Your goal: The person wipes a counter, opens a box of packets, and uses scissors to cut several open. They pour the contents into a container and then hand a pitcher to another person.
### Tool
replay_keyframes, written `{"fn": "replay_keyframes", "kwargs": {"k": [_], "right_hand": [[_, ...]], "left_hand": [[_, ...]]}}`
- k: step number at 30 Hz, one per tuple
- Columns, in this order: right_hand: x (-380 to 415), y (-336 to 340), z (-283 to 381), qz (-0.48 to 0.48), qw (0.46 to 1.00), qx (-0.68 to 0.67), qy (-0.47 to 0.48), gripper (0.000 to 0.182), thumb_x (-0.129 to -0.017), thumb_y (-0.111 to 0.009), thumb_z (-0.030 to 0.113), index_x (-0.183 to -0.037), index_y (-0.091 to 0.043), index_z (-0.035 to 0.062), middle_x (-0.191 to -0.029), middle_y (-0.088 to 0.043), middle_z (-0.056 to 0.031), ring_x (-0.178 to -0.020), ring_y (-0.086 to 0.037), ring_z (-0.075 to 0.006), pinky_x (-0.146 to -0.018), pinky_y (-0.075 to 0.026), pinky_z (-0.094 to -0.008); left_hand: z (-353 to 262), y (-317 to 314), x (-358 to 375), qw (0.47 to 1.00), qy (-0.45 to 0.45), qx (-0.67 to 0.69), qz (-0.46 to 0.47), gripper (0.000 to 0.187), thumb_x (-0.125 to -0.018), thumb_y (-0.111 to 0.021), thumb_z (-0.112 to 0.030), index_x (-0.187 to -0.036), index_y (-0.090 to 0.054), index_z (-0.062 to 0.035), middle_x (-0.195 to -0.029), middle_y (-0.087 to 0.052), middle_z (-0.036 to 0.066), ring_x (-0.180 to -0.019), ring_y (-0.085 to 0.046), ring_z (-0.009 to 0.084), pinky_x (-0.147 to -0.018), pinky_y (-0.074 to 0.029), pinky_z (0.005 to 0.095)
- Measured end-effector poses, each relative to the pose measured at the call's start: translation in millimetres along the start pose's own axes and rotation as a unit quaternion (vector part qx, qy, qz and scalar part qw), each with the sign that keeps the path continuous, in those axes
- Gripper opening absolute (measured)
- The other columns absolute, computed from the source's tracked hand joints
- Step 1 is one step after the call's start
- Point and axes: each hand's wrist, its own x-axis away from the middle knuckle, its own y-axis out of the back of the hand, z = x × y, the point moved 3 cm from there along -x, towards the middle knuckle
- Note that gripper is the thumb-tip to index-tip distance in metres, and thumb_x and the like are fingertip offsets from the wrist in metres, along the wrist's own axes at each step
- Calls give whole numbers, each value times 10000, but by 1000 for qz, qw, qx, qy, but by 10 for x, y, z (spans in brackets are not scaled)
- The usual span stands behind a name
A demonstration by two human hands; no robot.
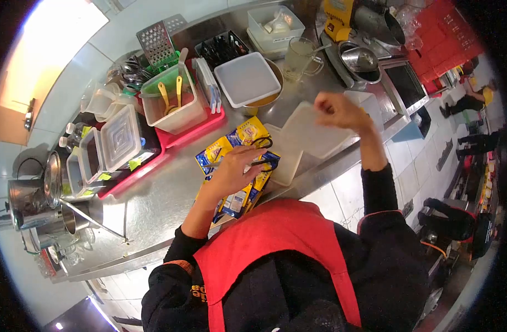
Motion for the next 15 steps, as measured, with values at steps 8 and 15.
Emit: {"fn": "replay_keyframes", "kwargs": {"k": [8, 15], "right_hand": [[-898, 14, 1065, -340, 840, 208, 368, 168, -668, -575, -33, -806, -510, 38, -777, -542, -98, -714, -542, -256, -642, -438, -321], [-2290, -519, 845, -327, 810, 260, 411, 229, -626, -560, -31, -829, -491, 50, -909, -519, -132, -944, -495, -333, -769, -427, -409]], "left_hand": [[39, 80, 224, 998, 47, 39, -25, 299, -722, -608, -63, -1013, -577, -1, -930, -603, 182, -854, -574, 330, -759, -454, 371], [240, 267, 521, 991, 127, 4, -39, 312, -761, -598, -108, -1070, -583, -66, -1001, -603, 178, -931, -587, 298, -829, -448, 346]]}}
